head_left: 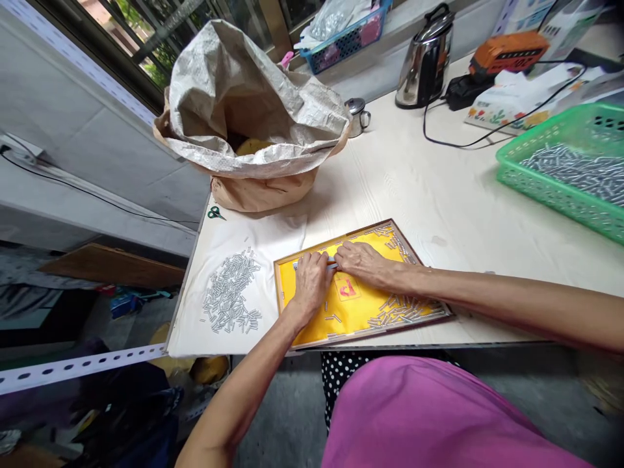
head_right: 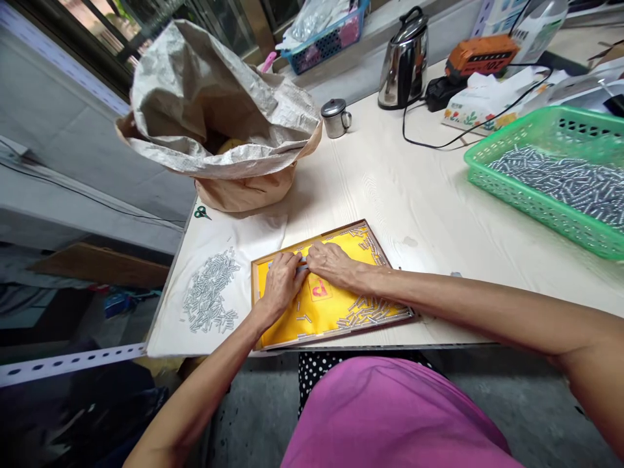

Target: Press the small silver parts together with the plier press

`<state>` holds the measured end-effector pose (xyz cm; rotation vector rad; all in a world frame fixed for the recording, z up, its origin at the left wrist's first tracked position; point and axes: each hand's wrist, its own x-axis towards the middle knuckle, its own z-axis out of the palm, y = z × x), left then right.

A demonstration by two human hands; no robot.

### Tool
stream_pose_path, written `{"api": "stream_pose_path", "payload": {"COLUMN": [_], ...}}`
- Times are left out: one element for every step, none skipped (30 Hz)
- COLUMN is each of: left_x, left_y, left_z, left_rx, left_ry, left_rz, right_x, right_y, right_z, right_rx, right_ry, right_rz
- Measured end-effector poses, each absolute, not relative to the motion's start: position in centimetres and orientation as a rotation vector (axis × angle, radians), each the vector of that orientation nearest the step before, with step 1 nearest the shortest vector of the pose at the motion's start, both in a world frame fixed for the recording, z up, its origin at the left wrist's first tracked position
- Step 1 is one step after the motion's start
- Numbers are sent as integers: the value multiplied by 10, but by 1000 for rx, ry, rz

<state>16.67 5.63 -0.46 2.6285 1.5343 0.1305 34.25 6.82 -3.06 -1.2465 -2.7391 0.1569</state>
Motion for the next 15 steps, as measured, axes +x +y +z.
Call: {"api": "stream_pose_path", "payload": {"left_x": [166, 166, 166, 165, 165, 163, 162, 160, 157, 154, 151, 148, 145, 143, 141], "left_y": [57, 58, 59, 60, 62, 65, 67, 70, 73, 76, 78, 81, 82, 84, 86], "left_z": [-5, -5, -5, -5, -5, -5, -4, -4, -4, -3, -2, -2, -1, 0, 1], "left_rx": [2623, 2616, 2607, 2599, 2589, 2575, 2550, 2513, 2460, 2394, 2320, 2243, 2170, 2105, 2056], "left_ry": [1528, 1525, 1527, 1529, 1528, 1521, 1507, 1489, 1474, 1467, 1475, 1494, 1524, 1565, 1615], "left_rz": [106, 93, 98, 122, 161, 208, 256, 299, 334, 359, 382, 409, 439, 472, 506], "right_x": [343, 343, 343, 343, 344, 345, 347, 349, 351, 353, 355, 357, 358, 357, 356], "right_y": [67, 66, 65, 64, 62, 61, 60, 59, 57, 55, 53, 50, 47, 44, 42], "right_z": [-32, -33, -33, -33, -32, -30, -29, -28, -28, -28, -30, -33, -36, -39, -41], "right_rx": [-1255, -1273, -1300, -1323, -1336, -1333, -1316, -1283, -1239, -1195, -1155, -1120, -1093, -1072, -1054], "right_ry": [-2742, -2742, -2733, -2713, -2681, -2642, -2606, -2583, -2580, -2597, -2628, -2664, -2693, -2713, -2724], "right_rz": [178, 189, 184, 162, 127, 83, 29, -32, -92, -149, -193, -218, -222, -207, -177]}}
